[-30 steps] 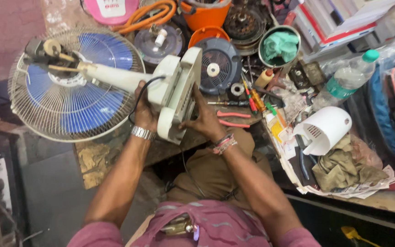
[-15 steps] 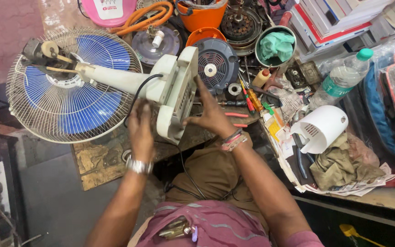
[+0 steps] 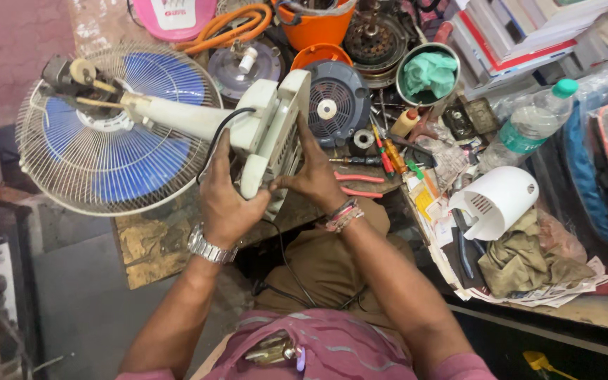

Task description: The person sits on the floor and uses a screwdriver to tighten screws on the base of a standing fan. They manipulate the fan housing and wires while securing the casing.

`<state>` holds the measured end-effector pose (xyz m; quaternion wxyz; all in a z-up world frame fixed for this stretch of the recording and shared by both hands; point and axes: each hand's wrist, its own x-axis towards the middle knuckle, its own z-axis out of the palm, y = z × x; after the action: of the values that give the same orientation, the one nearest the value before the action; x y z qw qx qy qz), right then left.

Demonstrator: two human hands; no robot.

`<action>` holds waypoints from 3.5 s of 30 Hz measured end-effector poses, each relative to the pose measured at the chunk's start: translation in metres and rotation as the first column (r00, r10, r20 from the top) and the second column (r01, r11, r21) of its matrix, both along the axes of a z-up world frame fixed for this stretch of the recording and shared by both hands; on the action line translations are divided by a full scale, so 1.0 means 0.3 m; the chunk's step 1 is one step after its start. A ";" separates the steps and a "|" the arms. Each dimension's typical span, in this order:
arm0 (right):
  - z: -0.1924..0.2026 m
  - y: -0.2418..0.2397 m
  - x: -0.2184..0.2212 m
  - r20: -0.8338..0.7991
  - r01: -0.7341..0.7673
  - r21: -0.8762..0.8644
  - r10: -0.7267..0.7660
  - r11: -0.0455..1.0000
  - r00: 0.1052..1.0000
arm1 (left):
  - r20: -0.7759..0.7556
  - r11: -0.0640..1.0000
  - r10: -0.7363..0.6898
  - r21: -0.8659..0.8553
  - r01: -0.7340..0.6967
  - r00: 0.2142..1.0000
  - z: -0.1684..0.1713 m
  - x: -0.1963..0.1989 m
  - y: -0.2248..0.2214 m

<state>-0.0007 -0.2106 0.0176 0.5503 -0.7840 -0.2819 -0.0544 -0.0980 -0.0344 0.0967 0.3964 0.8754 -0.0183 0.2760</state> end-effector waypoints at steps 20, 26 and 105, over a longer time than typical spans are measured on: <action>0.053 -0.022 0.022 -0.130 -0.065 -0.039 0.060 0.997 0.990 | -0.284 0.914 -0.357 0.091 0.396 0.890 0.164 0.295 0.201; 0.065 -0.022 0.012 -0.206 -0.114 -0.042 0.103 0.993 0.973 | -0.272 0.881 -0.452 0.013 0.473 0.849 0.103 0.281 0.231; -0.554 0.009 -0.063 -0.688 0.189 0.389 0.149 0.902 0.710 | 0.230 -0.336 -0.682 -0.942 -0.018 0.694 -0.715 0.251 0.170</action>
<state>-0.0198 -0.2079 -0.1487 0.7744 -0.6058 -0.0228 0.1810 -0.0226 0.0165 -0.1178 0.9605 0.2208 0.0150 -0.1689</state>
